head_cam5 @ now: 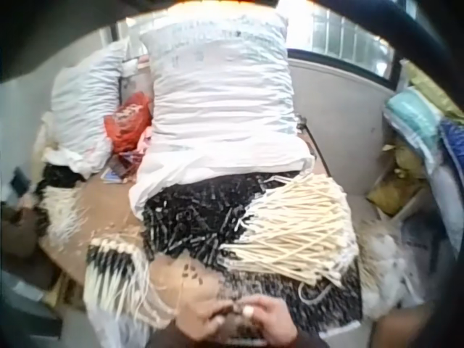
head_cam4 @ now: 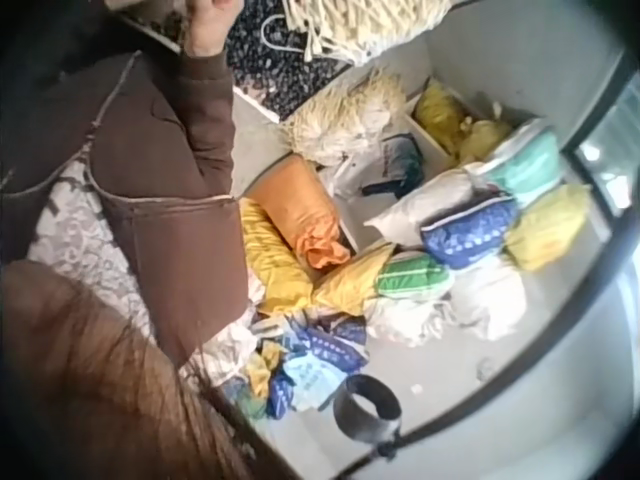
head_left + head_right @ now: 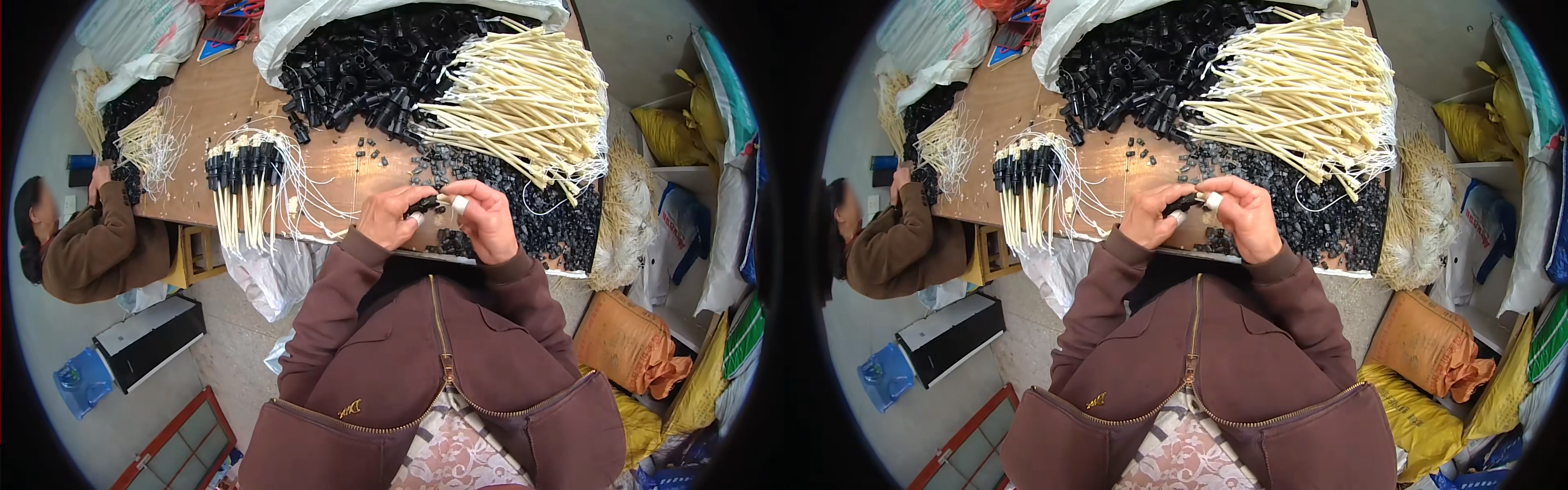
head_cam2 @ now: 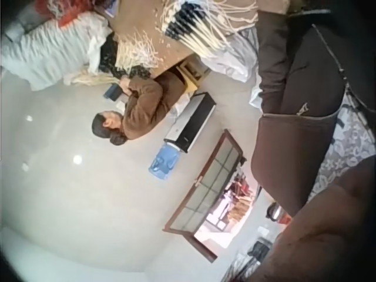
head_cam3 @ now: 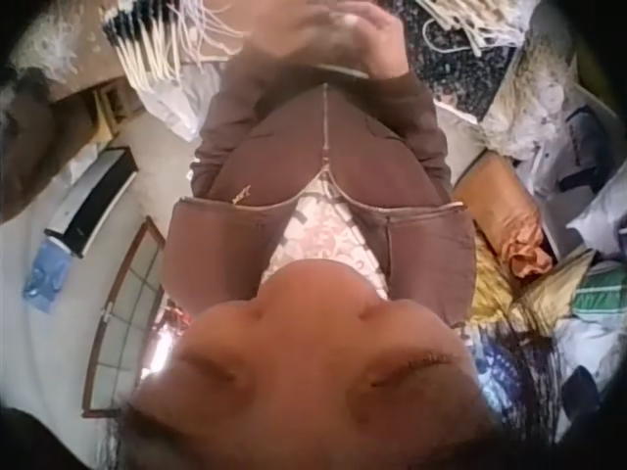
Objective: Assembling small thin sticks into black plastic bases at a manufacturing workbench.
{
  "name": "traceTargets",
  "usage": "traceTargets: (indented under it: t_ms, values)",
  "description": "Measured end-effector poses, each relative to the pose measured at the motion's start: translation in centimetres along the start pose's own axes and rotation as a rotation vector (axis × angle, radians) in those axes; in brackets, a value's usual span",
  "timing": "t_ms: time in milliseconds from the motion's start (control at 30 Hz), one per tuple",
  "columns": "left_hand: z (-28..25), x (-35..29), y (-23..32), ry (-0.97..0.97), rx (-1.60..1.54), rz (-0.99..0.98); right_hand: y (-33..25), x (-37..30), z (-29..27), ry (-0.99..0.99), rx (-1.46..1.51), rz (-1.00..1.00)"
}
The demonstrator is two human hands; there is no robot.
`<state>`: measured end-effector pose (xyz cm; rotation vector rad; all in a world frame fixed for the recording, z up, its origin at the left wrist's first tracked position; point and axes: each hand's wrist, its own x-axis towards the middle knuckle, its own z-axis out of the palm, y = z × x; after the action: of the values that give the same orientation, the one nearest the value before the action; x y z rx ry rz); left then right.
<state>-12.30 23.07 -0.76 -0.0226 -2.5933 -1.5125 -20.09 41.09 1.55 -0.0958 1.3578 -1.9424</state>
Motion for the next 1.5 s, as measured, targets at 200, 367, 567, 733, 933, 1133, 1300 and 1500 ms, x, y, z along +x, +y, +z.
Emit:
traceTargets:
  t_ms: [200, 367, 567, 733, 933, 1133, 1300, 1500]
  values:
    - [-0.3, 0.0, 0.8, -0.002, 0.127, -0.162, 0.2, -1.0, -0.3, -0.024, -1.5, -0.757]
    - [-0.4, 0.4, 1.6, -0.056, 0.128, -0.277, 0.9, -0.4, 0.1, -0.004, -1.277, -0.83]
    - [-0.2, -0.6, -0.9, -0.057, -0.083, -0.298, 1.7, -0.6, -0.3, 0.015, -1.246, -0.835]
    - [-1.2, -0.7, 1.4, -0.121, 0.096, -0.385, 0.8, -0.8, 0.8, -0.038, -1.263, -0.585]
    - [-2.3, -1.3, 4.8, -0.101, 0.607, -0.112, 0.4, 1.4, 1.6, -0.042, -0.932, -0.145]
    - [-6.0, -2.8, 0.8, 0.388, 0.467, 0.055, 0.7, 1.5, 5.9, 0.111, -1.069, -0.894]
    - [-15.4, -4.2, -4.1, 0.726, 0.936, -0.108, -1.5, 1.5, 5.2, 0.126, -0.931, -0.781]
    - [-18.8, -4.1, -9.5, 0.862, 1.081, -0.411, 4.3, -1.9, 9.1, -0.619, -1.248, -0.838]
